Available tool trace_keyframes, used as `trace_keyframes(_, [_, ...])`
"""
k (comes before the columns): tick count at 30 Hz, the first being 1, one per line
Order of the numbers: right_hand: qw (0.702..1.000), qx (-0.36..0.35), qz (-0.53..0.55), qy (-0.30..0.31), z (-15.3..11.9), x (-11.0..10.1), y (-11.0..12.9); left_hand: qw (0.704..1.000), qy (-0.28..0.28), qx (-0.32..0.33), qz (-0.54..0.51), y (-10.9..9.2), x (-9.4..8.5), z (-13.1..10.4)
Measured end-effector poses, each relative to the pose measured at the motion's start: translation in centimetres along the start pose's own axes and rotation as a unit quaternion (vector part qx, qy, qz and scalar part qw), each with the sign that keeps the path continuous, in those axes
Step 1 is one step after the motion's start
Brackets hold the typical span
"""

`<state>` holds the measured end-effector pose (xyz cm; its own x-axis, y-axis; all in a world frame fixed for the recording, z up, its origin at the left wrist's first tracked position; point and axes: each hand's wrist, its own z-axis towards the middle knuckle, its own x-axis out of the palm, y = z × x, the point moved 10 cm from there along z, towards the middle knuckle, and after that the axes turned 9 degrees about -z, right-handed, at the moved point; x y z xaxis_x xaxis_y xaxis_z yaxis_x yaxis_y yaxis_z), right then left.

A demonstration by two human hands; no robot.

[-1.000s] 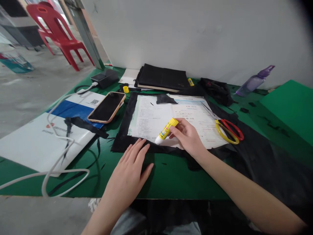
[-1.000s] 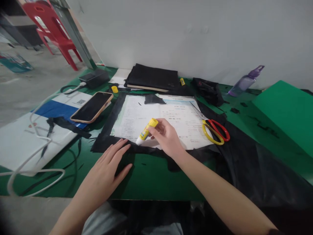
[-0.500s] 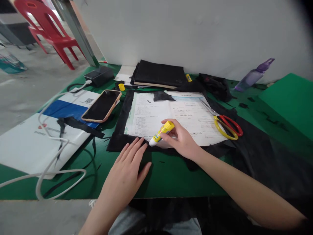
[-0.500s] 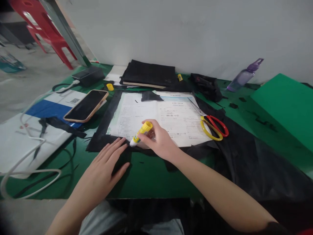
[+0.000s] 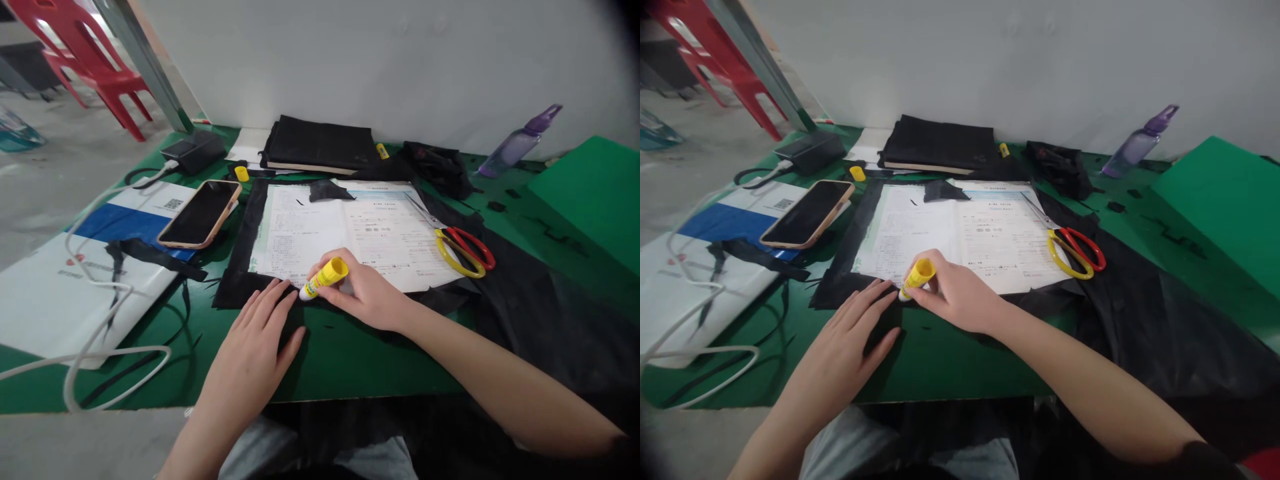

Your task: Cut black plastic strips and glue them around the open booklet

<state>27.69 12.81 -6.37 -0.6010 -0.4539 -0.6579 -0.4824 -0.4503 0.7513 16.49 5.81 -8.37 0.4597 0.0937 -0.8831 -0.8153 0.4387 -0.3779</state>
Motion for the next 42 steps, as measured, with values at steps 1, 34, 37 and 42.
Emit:
trace_keyframes(1, [1.000,-0.001,-0.019,0.011,-0.1,0.2,0.3,1.000,0.003,0.001,-0.002,0.0,0.1,0.0])
trace_keyframes(34, [0.949,-0.101,-0.228,-0.193,-2.9,-3.5,1.9,0.999,-0.020,-0.011,-0.034,0.4,-0.4,0.2])
trace_keyframes(37, [0.945,-0.080,-0.169,-0.268,-3.8,-5.5,2.2,0.999,-0.019,-0.013,-0.034,0.4,-0.5,0.2])
trace_keyframes(42, [0.969,-0.052,-0.024,-0.239,-3.0,-5.3,1.7,0.999,-0.018,-0.016,-0.036,0.5,-0.3,0.1])
